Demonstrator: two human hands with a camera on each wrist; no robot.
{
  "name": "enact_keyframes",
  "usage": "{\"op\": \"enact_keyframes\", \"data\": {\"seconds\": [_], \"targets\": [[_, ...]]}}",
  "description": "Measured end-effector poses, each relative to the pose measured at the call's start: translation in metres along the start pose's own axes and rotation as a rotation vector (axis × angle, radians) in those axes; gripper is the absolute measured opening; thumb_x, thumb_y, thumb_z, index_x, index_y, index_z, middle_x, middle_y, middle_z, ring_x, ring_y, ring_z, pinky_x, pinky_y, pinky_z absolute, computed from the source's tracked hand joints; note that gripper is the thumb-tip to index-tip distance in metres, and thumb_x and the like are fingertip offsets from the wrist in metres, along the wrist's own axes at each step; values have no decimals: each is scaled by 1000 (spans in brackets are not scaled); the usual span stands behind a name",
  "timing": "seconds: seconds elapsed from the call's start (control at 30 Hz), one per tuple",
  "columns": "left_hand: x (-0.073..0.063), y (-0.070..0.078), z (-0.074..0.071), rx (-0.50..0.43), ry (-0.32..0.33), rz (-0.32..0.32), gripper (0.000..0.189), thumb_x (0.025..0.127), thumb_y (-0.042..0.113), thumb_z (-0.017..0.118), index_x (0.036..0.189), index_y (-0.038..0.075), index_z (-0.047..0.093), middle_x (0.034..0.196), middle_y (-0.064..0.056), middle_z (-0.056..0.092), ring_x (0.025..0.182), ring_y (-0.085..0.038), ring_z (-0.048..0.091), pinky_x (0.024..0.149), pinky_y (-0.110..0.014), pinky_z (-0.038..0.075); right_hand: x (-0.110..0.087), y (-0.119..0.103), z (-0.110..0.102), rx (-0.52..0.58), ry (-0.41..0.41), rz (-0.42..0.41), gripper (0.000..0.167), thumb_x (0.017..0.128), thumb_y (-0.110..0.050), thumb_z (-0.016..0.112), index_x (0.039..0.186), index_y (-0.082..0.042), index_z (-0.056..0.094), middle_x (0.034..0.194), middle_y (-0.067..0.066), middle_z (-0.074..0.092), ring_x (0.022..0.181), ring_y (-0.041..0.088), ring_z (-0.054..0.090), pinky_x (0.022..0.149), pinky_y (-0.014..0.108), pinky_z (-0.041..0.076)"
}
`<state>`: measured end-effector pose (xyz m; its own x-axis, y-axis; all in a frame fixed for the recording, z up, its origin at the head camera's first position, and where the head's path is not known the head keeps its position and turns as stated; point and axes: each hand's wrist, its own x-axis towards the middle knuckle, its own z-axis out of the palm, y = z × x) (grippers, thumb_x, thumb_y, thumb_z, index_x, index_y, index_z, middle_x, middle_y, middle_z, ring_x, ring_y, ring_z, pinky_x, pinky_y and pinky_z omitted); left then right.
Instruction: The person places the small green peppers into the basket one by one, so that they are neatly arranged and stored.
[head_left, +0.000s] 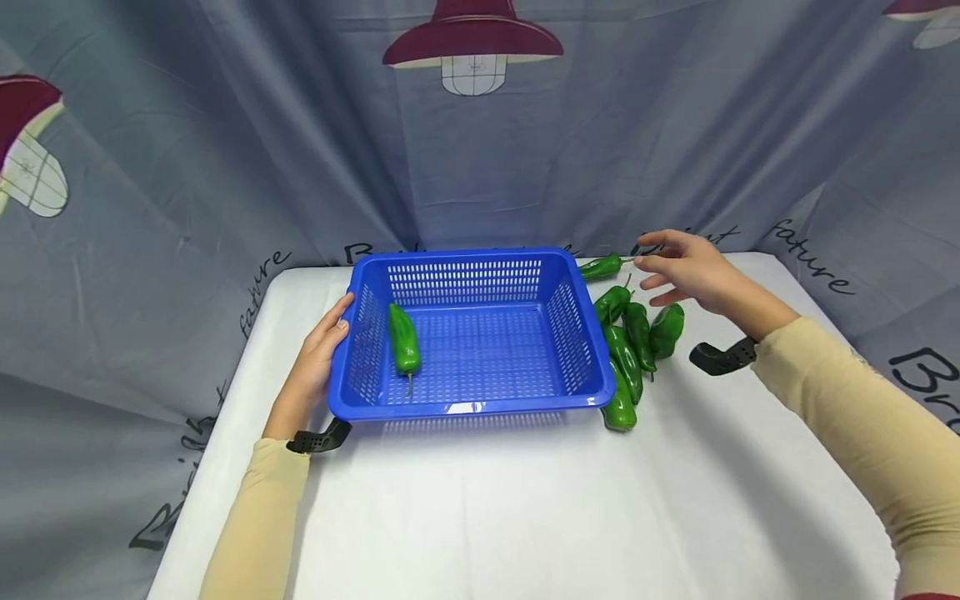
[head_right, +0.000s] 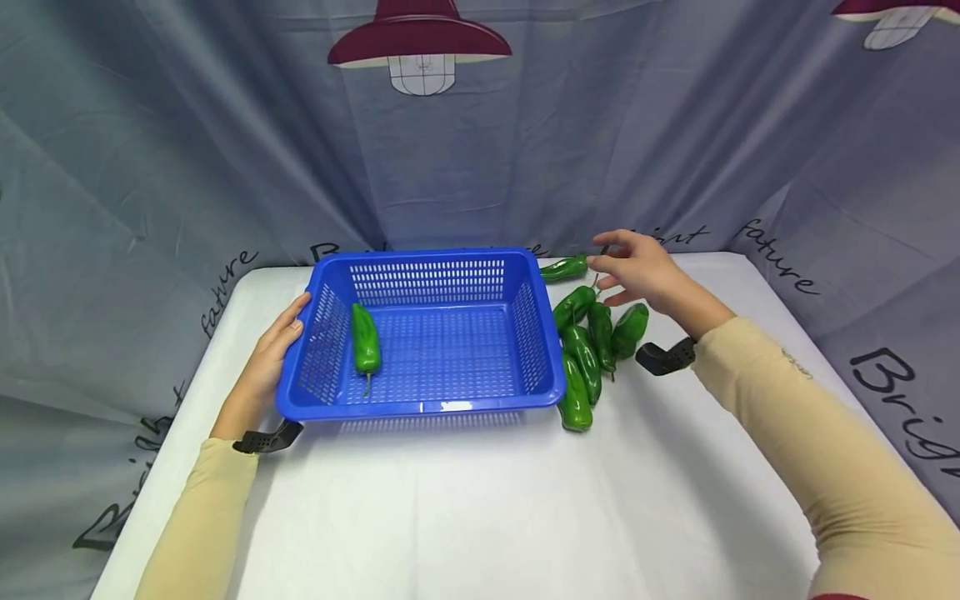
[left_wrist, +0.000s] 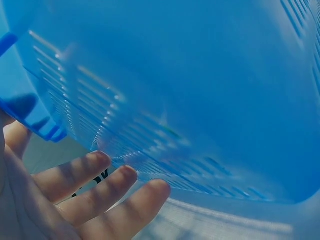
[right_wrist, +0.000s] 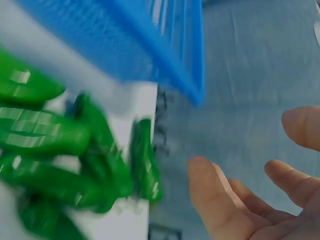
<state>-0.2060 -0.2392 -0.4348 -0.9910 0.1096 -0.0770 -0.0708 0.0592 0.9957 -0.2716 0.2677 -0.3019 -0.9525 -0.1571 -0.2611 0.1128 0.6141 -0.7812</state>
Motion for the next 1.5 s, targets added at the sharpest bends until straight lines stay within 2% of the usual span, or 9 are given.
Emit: {"op": "enact_keyframes", "data": {"seconds": [0.4,0.63,0.83,0.97,1.1,1.2,1.3,1.4,1.5], "targets": [[-3,1,-2,16,9,0,54,112,35,30,165,29,19,174,-1,13,157,-31,23,125,-56,27,-15,81,-35,89,44,121,73,109,-33,43,162,1,7,163,32,20,80,-9,66,81,33,64],[-3,0,-3,19,7,-1,54,112,36,30,165,30,19,173,0,15,156,-30,26,118,-32,41,-21,106,-38,128,54,141,75,108,-35,44,162,1,7,159,28,25,82,-9,67,80,31,63],[-4,0,-2,3,6,11,55,112,33,30,165,26,18,174,-1,12,158,-31,19,126,-54,25,-24,122,-36,192,54,160,72,108,-35,46,161,1,12,158,31,23,85,-7,67,79,29,63],[-3,0,-1,4,13,4,54,112,33,30,165,27,19,174,0,14,157,-30,22,126,-49,30,-25,133,-34,215,53,178,73,108,-34,45,161,1,10,161,33,20,85,-6,67,79,29,63],[-3,0,0,10,17,-1,54,112,33,29,165,28,19,173,1,14,157,-29,24,124,-44,33,-24,142,-33,260,54,186,55,107,-33,50,155,-14,30,133,6,55,86,-5,68,79,28,63],[-3,-1,0,10,14,5,54,112,33,29,165,27,19,174,0,13,158,-30,21,126,-51,28,-23,149,-31,298,50,187,28,106,-31,53,132,-33,43,111,-16,53,86,-3,69,78,28,63],[-3,-3,-1,6,13,14,54,112,33,30,165,26,19,174,-1,12,159,-31,19,126,-56,24,-22,154,-28,329,49,191,23,105,-32,54,126,-35,44,128,2,53,86,-2,70,78,29,63],[-2,-3,0,7,14,19,55,112,34,31,165,26,20,174,-2,12,159,-31,18,127,-57,22,-22,158,-24,334,55,200,48,105,-35,54,148,-20,37,150,27,32,86,-3,69,78,29,63],[-1,-3,0,7,14,24,55,112,35,31,165,27,20,174,-2,12,159,-32,17,126,-57,21,-20,160,-20,320,61,214,71,106,-36,52,160,-5,19,158,31,21,85,-5,68,78,28,63]]}}
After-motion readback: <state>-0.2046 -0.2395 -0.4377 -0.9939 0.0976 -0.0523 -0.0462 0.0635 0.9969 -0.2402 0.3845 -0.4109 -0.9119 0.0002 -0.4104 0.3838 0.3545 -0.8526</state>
